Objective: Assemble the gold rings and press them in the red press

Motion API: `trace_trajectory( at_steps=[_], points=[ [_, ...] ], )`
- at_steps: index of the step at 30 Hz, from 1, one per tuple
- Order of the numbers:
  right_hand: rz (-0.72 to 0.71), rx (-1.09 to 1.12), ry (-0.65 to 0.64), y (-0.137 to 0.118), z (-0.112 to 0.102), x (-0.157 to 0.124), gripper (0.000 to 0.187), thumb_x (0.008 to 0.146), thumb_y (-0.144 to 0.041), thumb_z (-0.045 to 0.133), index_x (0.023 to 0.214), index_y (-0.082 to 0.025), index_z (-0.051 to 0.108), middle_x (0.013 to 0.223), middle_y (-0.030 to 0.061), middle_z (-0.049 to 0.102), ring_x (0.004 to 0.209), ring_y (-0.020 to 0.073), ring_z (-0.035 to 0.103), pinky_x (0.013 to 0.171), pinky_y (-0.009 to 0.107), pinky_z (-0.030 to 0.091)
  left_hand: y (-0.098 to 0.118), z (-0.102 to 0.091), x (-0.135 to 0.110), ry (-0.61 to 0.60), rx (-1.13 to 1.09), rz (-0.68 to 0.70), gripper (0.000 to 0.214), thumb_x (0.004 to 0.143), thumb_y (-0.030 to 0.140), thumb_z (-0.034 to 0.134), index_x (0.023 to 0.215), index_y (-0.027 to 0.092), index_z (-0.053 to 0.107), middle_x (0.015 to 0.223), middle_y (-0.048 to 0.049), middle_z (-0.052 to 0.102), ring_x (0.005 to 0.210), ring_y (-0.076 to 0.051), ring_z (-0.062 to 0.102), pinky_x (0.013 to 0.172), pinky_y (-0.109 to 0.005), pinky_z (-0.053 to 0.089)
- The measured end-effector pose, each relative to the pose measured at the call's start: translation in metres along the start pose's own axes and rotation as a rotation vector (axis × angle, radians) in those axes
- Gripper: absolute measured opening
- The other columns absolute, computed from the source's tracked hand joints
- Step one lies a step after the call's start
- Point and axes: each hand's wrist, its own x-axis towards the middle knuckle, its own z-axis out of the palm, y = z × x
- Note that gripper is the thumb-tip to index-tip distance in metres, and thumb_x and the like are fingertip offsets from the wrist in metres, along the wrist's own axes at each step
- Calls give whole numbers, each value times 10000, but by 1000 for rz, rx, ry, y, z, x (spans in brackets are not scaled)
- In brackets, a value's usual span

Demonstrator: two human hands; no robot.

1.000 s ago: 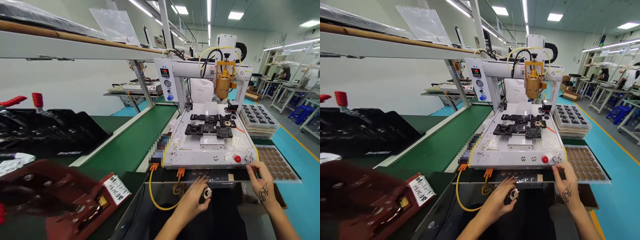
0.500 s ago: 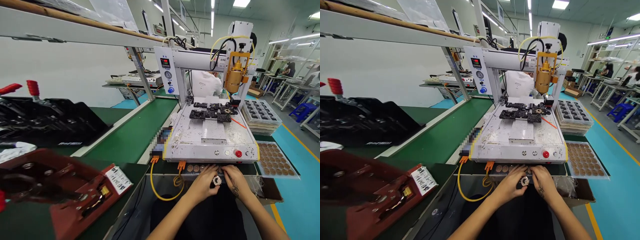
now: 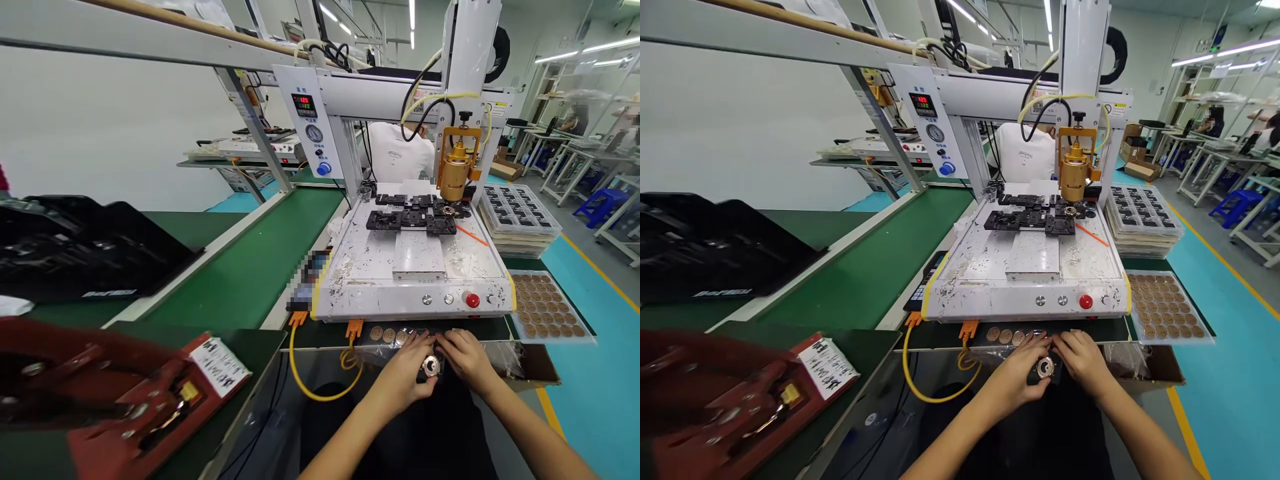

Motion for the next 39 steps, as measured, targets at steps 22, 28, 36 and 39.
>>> trace_trajectory(
  at_steps=[22, 28, 36, 39],
  points=[
    [271, 63, 42, -43, 9, -13, 190, 1023, -56, 460, 1083, -215, 544, 1525, 200, 625, 1499, 314, 527, 1214, 649, 438, -8, -22, 22, 165, -167, -97, 398, 827, 125, 715, 1210, 219, 663, 1294, -112, 764, 1210, -284, 731, 1079, -426, 571],
    [380, 61, 130, -43, 24, -5, 158, 1057, -116, 447, 1055, -223, 563, 1463, 194, 659, 1468, 335, 553, 1216, 674, 403, -5, -23, -11, 267, 37, -6, 481, 773, 83, 736, 1223, 239, 660, 1290, -115, 743, 1264, -324, 678, 1102, -506, 552],
    [785, 512, 225, -40, -20, 5, 251, 1064, -456, 551, 1043, -231, 660, 1144, 134, 747, 1098, 315, 706, 992, 487, 551, 0, -15, 7, 290, 191, -17, 423, 749, 60, 768, 1130, 219, 681, 1179, -99, 758, 1146, -330, 699, 1009, -504, 579],
    [836, 595, 174, -40, -41, 12, 338, 1046, -535, 579, 1089, -220, 693, 963, 79, 753, 850, 250, 716, 795, 366, 587, 6, -18, 15, 311, 194, -40, 351, 774, 87, 755, 1095, 215, 692, 1169, -105, 739, 1104, -330, 696, 986, -511, 571]
  ],
)
